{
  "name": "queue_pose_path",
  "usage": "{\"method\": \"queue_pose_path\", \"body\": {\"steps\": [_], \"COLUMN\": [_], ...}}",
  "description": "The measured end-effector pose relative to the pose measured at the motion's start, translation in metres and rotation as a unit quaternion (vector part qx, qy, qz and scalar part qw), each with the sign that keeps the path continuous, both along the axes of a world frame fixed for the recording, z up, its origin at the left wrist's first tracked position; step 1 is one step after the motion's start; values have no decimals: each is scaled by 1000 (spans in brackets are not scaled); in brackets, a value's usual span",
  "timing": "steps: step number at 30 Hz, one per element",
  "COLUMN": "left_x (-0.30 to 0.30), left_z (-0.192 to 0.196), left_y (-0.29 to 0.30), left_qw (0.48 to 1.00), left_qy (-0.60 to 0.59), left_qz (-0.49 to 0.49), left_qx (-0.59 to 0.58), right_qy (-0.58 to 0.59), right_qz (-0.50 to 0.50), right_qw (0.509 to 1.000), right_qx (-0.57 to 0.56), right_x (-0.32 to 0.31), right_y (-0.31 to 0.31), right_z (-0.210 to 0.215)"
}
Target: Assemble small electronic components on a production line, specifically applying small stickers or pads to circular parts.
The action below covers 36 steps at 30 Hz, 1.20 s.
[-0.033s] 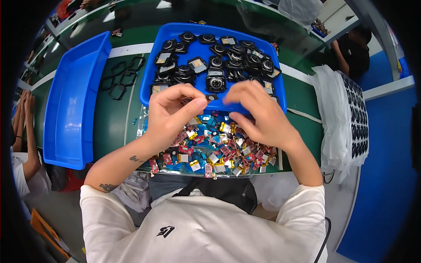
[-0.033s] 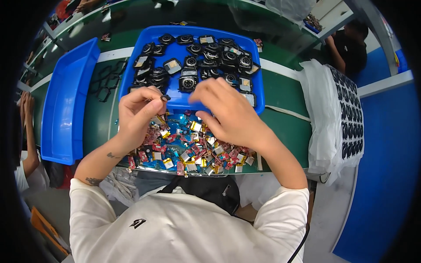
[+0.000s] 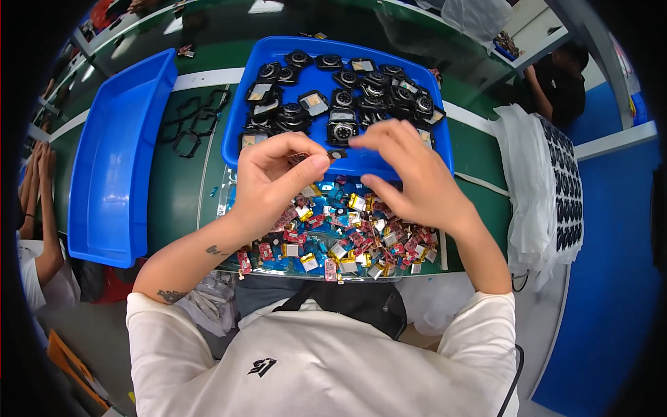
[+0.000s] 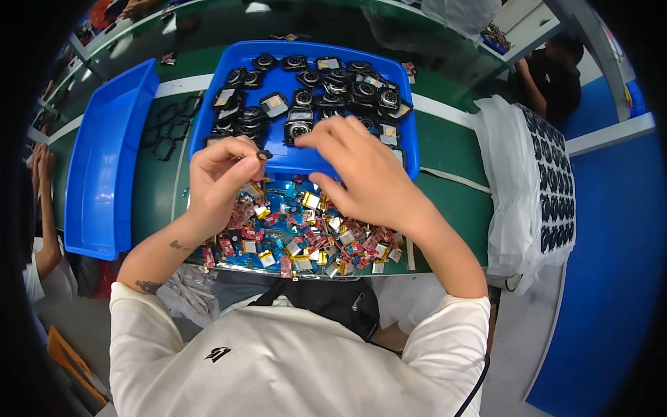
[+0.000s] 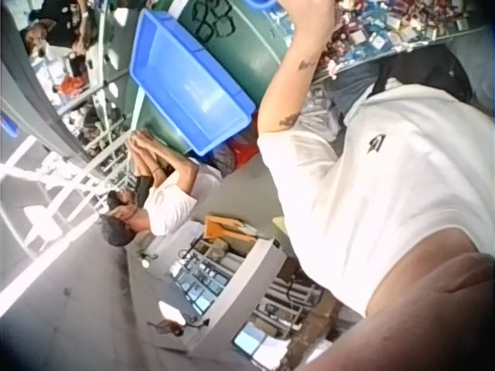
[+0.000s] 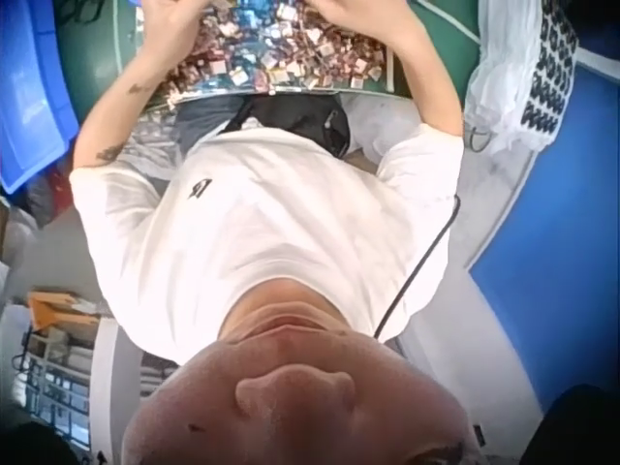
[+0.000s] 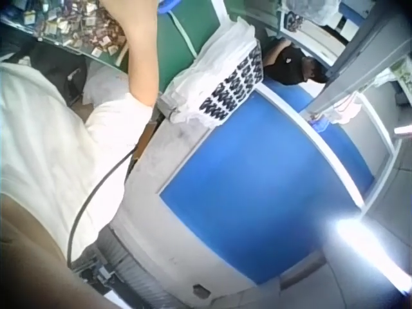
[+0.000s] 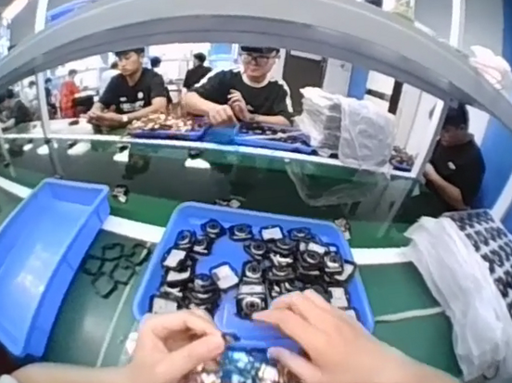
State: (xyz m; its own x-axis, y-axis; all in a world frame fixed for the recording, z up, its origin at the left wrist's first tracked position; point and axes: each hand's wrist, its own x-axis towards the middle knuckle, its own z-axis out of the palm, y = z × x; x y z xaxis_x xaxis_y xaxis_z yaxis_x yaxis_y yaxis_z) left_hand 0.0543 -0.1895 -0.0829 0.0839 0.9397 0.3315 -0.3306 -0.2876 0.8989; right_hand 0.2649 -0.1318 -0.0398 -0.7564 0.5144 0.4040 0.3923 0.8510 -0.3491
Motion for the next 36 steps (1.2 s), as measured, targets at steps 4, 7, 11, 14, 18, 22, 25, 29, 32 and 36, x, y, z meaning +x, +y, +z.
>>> {"method": "queue_pose_path", "body": {"steps": [4,7,11,14,18,22,25,29,32,36], "left_x": [2,4,6,6,8,8,7,10,14,14], "left_z": [1,-1,-5,-1,1,0,-2,-2,-2,3], "left_y": [2,2,3,1,2,-1,-3,-4,-3,-7], "left_qw": [1000,1000,1000,999,997,998,996,987,971,941], "left_qy": [4,11,18,13,17,39,84,146,197,298], "left_qz": [-3,-1,16,0,-24,-10,10,45,90,116], "left_qx": [-12,-4,-15,-43,-73,-48,-7,58,105,109], "right_qy": [-30,-60,-3,131,235,345,297,305,319,299], "right_qz": [-63,-50,-40,-37,-48,-73,-43,-76,-43,-43], "right_qw": [993,984,997,931,888,853,883,803,787,800], "right_qx": [96,160,-66,-339,-392,-385,-361,-506,-526,-518], "right_x": [-16,-19,-8,2,7,-3,-4,-6,-12,-11], "right_y": [36,45,40,25,3,-13,-17,-34,-39,-40], "right_z": [-14,-14,-9,-14,-18,-27,-28,-24,-30,-31]}}
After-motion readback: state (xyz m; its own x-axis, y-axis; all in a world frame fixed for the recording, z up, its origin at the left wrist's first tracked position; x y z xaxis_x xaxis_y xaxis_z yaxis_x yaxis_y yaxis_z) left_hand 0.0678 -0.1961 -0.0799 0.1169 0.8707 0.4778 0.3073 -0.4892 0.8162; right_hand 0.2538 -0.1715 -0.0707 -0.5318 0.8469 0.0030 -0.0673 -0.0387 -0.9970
